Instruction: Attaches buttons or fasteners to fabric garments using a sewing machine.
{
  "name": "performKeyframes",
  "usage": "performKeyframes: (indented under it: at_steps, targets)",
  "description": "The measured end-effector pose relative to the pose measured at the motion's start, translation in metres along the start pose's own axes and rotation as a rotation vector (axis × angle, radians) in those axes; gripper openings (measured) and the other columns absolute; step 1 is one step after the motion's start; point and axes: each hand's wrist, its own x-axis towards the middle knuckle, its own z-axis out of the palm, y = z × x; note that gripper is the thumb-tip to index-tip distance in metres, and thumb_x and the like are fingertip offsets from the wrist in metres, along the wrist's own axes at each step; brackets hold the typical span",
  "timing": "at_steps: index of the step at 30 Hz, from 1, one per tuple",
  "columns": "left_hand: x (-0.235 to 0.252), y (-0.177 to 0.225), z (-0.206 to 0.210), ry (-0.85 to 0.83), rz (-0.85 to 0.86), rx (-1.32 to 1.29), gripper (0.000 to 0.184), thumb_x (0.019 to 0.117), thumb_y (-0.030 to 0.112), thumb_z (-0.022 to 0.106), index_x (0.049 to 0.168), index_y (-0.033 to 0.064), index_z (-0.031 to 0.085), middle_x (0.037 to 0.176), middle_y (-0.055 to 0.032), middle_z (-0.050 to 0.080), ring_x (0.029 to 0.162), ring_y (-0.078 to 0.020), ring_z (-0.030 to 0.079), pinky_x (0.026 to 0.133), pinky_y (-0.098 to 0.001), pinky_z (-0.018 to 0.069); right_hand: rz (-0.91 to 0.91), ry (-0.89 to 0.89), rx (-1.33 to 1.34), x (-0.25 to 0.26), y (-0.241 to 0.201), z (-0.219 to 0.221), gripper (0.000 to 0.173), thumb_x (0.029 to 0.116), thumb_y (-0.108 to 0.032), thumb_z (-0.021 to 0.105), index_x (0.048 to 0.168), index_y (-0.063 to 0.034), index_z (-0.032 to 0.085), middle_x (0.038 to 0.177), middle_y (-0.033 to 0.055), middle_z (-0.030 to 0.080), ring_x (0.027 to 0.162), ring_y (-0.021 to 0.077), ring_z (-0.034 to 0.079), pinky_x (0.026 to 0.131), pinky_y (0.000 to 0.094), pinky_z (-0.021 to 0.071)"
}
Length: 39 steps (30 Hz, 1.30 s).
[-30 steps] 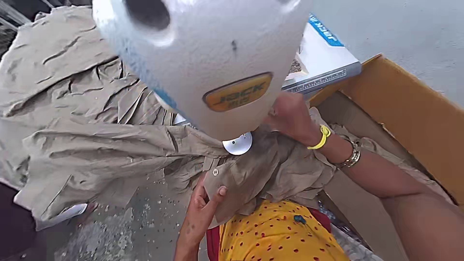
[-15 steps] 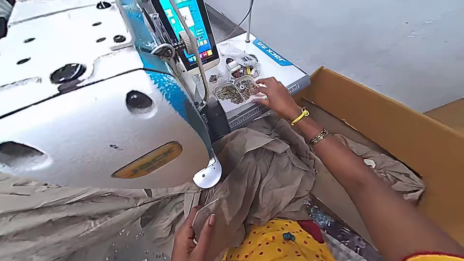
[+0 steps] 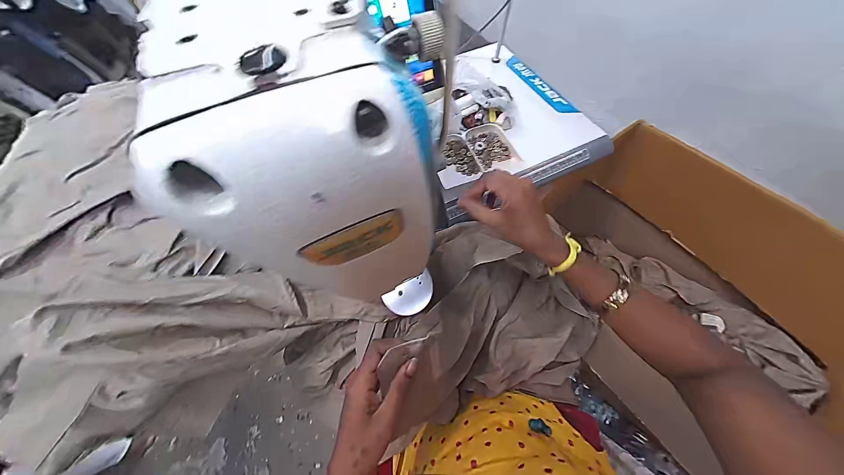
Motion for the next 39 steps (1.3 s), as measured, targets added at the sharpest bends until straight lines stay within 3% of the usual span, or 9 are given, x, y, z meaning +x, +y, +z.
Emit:
performKeyframes:
  at_steps: [5,8,11,14,16,19,23,28,39]
  targets:
    - [0.011,0.007,0.013,0.058,0.167,0.095,0.027,0.1000,0.037,0.063,0.106,0.0107,0.068,0.092,0.0073,0.071,0.083,0.0064,0.065,0.075,-0.0130,0.0556,-0.555,-0.028,-0.258,-0.017,-0.086,0.045,0.013,0.0944,-0.009,0.063,0.083,-0.0058,0.070,0.080,0.0107,0.070,0.074,0.0233,0.069,0.061,0.0313,0.0536]
    - [0.011,0.009,0.013,0.128,0.243,0.191,0.029,0.1010,0.037,0.062,0.104,0.0091,0.068,0.092,0.0046,0.071,0.086,0.0064,0.065,0.078,-0.0119,0.0534,-0.518,-0.027,-0.257,-0.014,-0.091,0.048,0.009,0.0883,-0.007,0.067,0.081,-0.0057,0.072,0.079,0.0088,0.070,0.075,0.0215,0.069,0.061,0.0290,0.0527]
    - [0.009,0.010,0.010,0.177,0.359,0.286,0.024,0.1023,0.034,0.060,0.103,0.0117,0.068,0.095,0.0033,0.070,0.092,0.0039,0.064,0.084,-0.0121,0.0527,-0.247,-0.242,0.229,-0.033,-0.093,0.037,0.021,0.1012,-0.018,0.061,0.092,-0.0010,0.070,0.085,0.0095,0.071,0.077,0.0131,0.067,0.070,0.0241,0.0543]
    - [0.013,0.018,0.006,0.133,0.585,0.324,0.011,0.1030,0.023,0.059,0.099,0.0135,0.065,0.092,-0.0005,0.064,0.090,-0.0056,0.062,0.082,-0.0160,0.0505,-0.161,-0.637,0.800,-0.045,-0.104,0.031,0.049,0.1085,-0.034,0.048,0.076,0.0010,0.058,0.061,0.0050,0.051,0.055,0.0051,0.050,0.051,0.0204,0.0384]
    - [0.018,0.025,-0.007,0.088,0.685,0.303,0.010,0.1040,0.023,0.059,0.099,0.0181,0.066,0.094,0.0029,0.065,0.092,-0.0059,0.063,0.083,-0.0185,0.0518,-0.132,-0.841,1.184,-0.045,-0.097,0.030,0.055,0.1094,-0.039,0.043,0.071,-0.0008,0.053,0.056,-0.0015,0.045,0.052,-0.0022,0.045,0.049,0.0155,0.0344]
    - [0.022,0.014,-0.041,0.172,0.571,0.291,0.012,0.1052,0.032,0.056,0.103,0.0240,0.066,0.098,0.0118,0.068,0.097,0.0024,0.065,0.088,-0.0175,0.0539,0.099,-0.845,1.293,-0.039,-0.069,0.015,0.044,0.1045,-0.051,0.050,0.077,-0.0171,0.057,0.062,-0.0171,0.050,0.058,-0.0118,0.047,0.055,0.0088,0.0376]
    - [0.028,-0.013,-0.050,0.251,0.173,0.046,0.011,0.0986,0.032,0.065,0.098,0.0224,0.071,0.091,0.0178,0.071,0.081,0.0060,0.066,0.074,-0.0137,0.0565,0.420,-0.597,0.971,-0.021,-0.056,0.010,0.016,0.0951,-0.011,0.068,0.088,-0.0183,0.056,0.070,-0.0157,0.056,0.063,-0.0078,0.053,0.060,0.0098,0.0445]
    - [0.046,-0.008,-0.043,0.337,-0.113,-0.127,0.010,0.1018,0.015,0.056,0.097,0.0122,0.064,0.075,0.0118,0.064,0.066,0.0021,0.062,0.062,-0.0150,0.0538,0.381,-0.425,0.647,-0.014,-0.057,0.027,0.019,0.0892,-0.001,0.069,0.096,-0.0110,0.055,0.070,-0.0084,0.052,0.060,-0.0032,0.049,0.058,0.0133,0.0429]
    - [0.050,-0.008,-0.048,0.373,-0.134,-0.123,0.010,0.1011,0.012,0.055,0.097,0.0110,0.065,0.075,0.0108,0.065,0.067,0.0011,0.063,0.064,-0.0154,0.0545,0.350,-0.351,0.625,-0.009,-0.053,0.038,0.022,0.0868,0.001,0.070,0.100,-0.0078,0.054,0.076,-0.0043,0.055,0.064,0.0002,0.054,0.060,0.0166,0.0481]
